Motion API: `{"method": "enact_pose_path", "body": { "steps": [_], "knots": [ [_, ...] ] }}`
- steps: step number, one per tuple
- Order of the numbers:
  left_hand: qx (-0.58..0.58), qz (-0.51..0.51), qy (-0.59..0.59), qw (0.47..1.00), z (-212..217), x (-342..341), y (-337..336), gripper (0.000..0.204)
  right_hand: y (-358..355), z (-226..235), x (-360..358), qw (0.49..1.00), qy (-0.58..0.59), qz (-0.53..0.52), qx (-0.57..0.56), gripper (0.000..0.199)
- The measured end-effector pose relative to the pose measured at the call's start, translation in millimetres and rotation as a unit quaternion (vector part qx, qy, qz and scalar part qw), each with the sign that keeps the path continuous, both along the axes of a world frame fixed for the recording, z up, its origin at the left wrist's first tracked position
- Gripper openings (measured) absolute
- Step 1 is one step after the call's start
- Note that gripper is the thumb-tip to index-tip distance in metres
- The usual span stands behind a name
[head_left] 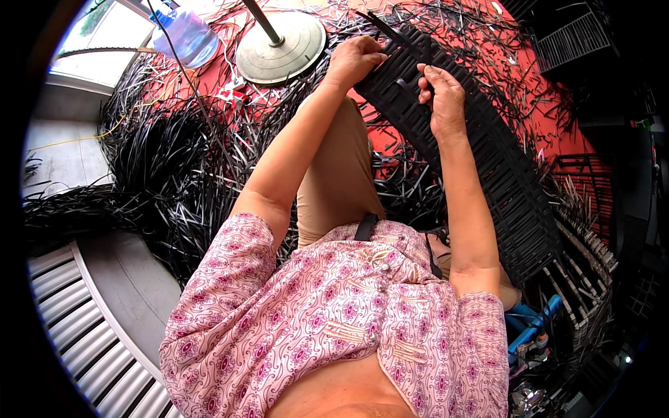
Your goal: The person sits on the floor and weaves a black plastic basket by hand. They interlace thin black plastic strips through the vertical ribs of the basket frame, occasionally adjusting the basket's position and pulling the strips tight to secure the weave.
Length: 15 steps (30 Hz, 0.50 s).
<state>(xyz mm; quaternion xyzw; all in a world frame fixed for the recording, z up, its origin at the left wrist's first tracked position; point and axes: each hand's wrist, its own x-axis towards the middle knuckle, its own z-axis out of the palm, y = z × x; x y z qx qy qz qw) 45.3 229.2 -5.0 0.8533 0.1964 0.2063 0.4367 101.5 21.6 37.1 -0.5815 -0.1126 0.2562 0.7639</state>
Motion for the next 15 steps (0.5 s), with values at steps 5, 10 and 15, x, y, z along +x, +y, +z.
{"method": "enact_pose_path", "body": {
  "steps": [5, 10, 15],
  "knots": [
    [-0.065, -0.007, -0.013, 0.998, -1.6, 1.3, -1.3, 0.029, -5.1, -3.6, -1.9, 1.0, 0.01, 0.002, 0.019, 0.019],
    [-0.148, -0.039, -0.056, 0.987, 1.0, 8.2, -2.8, 0.027, -5.6, -6.8, -3.9, 1.0, 0.004, 0.005, 0.023, 0.019],
    [-0.377, -0.075, -0.057, 0.921, -7.1, 42.5, 25.5, 0.027, -4.6, -13.9, -3.6, 1.0, 0.001, 0.002, 0.019, 0.019]
  ]
}}
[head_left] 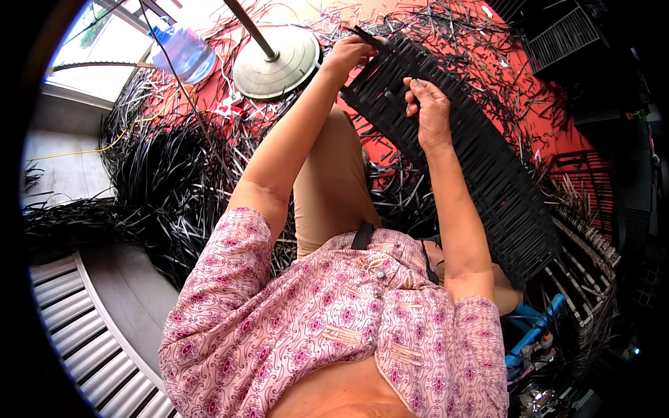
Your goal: The person sits on the floor and weaves a black plastic basket by hand. They interlace thin black plastic strips through the vertical ribs of the basket frame, occasionally adjusting the basket's position and pulling the strips tight to secure the weave.
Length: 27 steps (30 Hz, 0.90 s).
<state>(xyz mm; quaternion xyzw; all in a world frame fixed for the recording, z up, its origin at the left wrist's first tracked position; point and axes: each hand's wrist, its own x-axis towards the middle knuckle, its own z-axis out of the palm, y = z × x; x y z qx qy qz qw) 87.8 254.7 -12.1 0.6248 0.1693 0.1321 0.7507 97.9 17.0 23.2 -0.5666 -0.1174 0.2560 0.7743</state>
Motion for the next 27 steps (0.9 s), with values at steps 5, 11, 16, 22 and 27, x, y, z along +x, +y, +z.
{"method": "enact_pose_path", "body": {
  "steps": [5, 11, 16, 22, 27],
  "knots": [
    [-0.094, 0.041, 0.081, 0.991, -0.1, 44.6, 20.9, 0.026, -1.7, -0.5, -1.1, 1.0, -0.008, -0.005, -0.011, 0.021],
    [0.299, 0.051, 0.019, 0.953, 16.2, 76.7, 63.2, 0.041, -0.6, 0.6, -5.3, 1.0, -0.001, -0.002, -0.014, 0.022],
    [0.292, -0.169, 0.233, 0.912, 76.8, 71.6, 19.4, 0.043, -3.4, 2.0, -7.4, 1.0, 0.011, 0.01, -0.009, 0.023],
    [0.312, -0.204, 0.317, 0.872, 73.6, 88.7, 22.6, 0.038, -7.9, 0.3, -10.4, 0.999, 0.031, 0.032, 0.021, 0.023],
    [0.24, -0.186, 0.296, 0.906, 64.4, 88.1, 24.4, 0.031, -10.6, -2.7, -8.6, 0.999, 0.02, 0.029, 0.021, 0.022]
  ]
}}
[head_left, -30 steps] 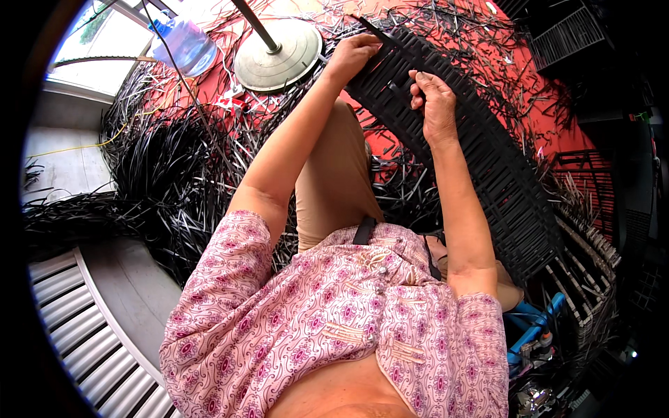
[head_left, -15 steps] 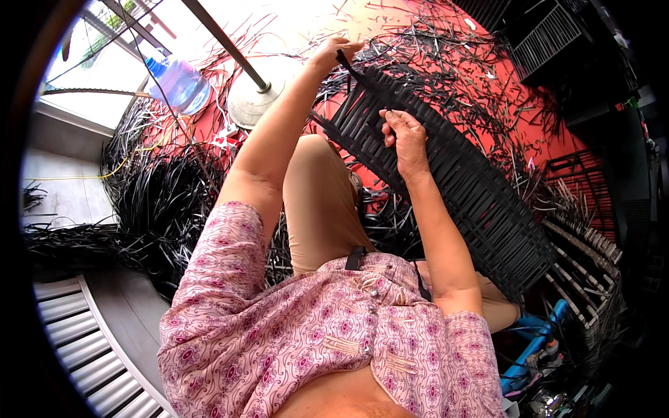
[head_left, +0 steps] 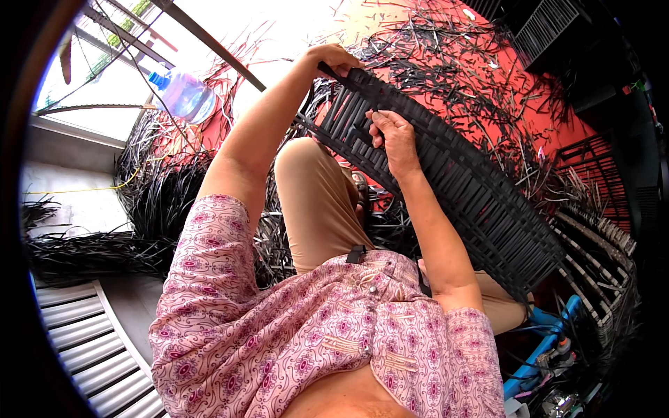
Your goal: The person sits on the floor and weaves a black plastic basket by hand. They interlace thin black plastic strips through the vertical ribs of the basket frame, occasionally adjusting the basket's position and pulling the strips tight to secure the weave.
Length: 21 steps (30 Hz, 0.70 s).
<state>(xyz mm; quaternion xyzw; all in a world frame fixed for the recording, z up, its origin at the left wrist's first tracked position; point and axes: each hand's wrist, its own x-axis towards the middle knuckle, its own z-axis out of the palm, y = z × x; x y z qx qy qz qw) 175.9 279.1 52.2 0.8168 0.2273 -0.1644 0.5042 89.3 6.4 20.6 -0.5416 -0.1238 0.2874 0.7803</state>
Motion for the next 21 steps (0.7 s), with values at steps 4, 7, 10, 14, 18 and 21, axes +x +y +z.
{"method": "enact_pose_path", "body": {
  "steps": [4, 7, 10, 14, 18, 21],
  "knots": [
    [-0.011, 0.036, 0.045, 0.998, -2.8, 2.3, 7.9, 0.027, 1.5, 2.3, 1.6, 1.0, -0.002, 0.016, 0.013, 0.021],
    [0.007, -0.044, 0.062, 0.997, -4.4, 6.8, -1.2, 0.027, -1.0, -2.0, 2.5, 1.0, -0.006, 0.019, 0.019, 0.014],
    [0.028, -0.062, 0.078, 0.995, 1.7, 12.3, -7.9, 0.029, 0.5, -8.0, 4.0, 1.0, 0.017, -0.008, 0.02, 0.015],
    [0.133, -0.162, -0.012, 0.978, -40.0, 19.6, 28.5, 0.027, 0.5, -7.0, -10.2, 0.999, 0.019, 0.012, 0.037, 0.017],
    [0.228, -0.098, 0.112, 0.962, -23.0, 31.6, 7.8, 0.024, -0.9, -11.2, -5.8, 0.999, 0.005, 0.011, 0.048, 0.017],
    [0.364, -0.308, 0.087, 0.875, -2.8, 27.0, -4.0, 0.016, -2.2, -12.1, -6.5, 0.999, 0.003, 0.013, 0.047, 0.016]
  ]
}}
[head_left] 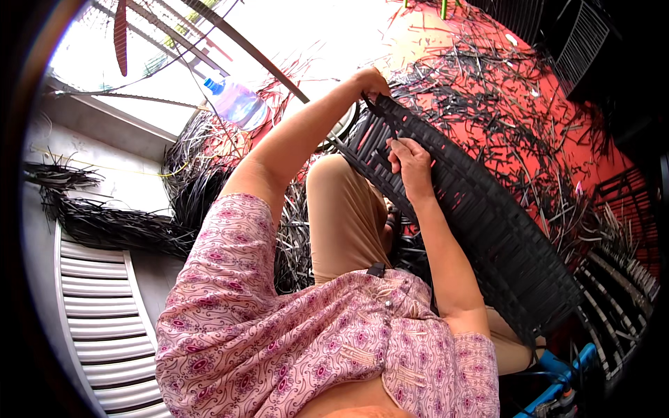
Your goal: The person sits on the floor and weaves a black plastic basket by hand. They interlace thin black plastic strips through the vertical ribs of the basket frame, occasionally adjusting the basket's position and pulling the strips tight to secure the weave.
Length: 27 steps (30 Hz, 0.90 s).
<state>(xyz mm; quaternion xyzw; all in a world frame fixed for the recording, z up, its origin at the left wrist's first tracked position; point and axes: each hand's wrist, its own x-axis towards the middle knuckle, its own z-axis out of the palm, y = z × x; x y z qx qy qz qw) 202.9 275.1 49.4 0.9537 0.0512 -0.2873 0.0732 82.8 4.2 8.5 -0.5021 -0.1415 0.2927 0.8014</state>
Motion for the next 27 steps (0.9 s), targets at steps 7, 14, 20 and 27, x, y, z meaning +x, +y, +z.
{"method": "enact_pose_path", "body": {
  "steps": [7, 14, 20, 27],
  "knots": [
    [0.125, 0.029, -0.005, 0.992, 9.4, 14.7, -33.1, 0.016, -4.6, -5.4, 4.7, 1.0, -0.001, -0.003, 0.002, 0.017],
    [0.423, -0.321, 0.004, 0.847, -77.0, 0.2, 59.7, 0.014, -0.9, -1.9, -11.5, 0.999, 0.015, 0.044, 0.008, 0.018],
    [0.009, -0.202, -0.371, 0.906, -13.4, -48.2, -13.5, 0.012, -10.2, -8.2, -2.2, 1.0, -0.002, 0.027, 0.007, 0.017],
    [-0.321, 0.324, -0.284, 0.844, 13.3, -95.3, -58.2, 0.021, -19.6, 1.0, -15.8, 0.997, -0.056, 0.041, -0.014, 0.013]
  ]
}}
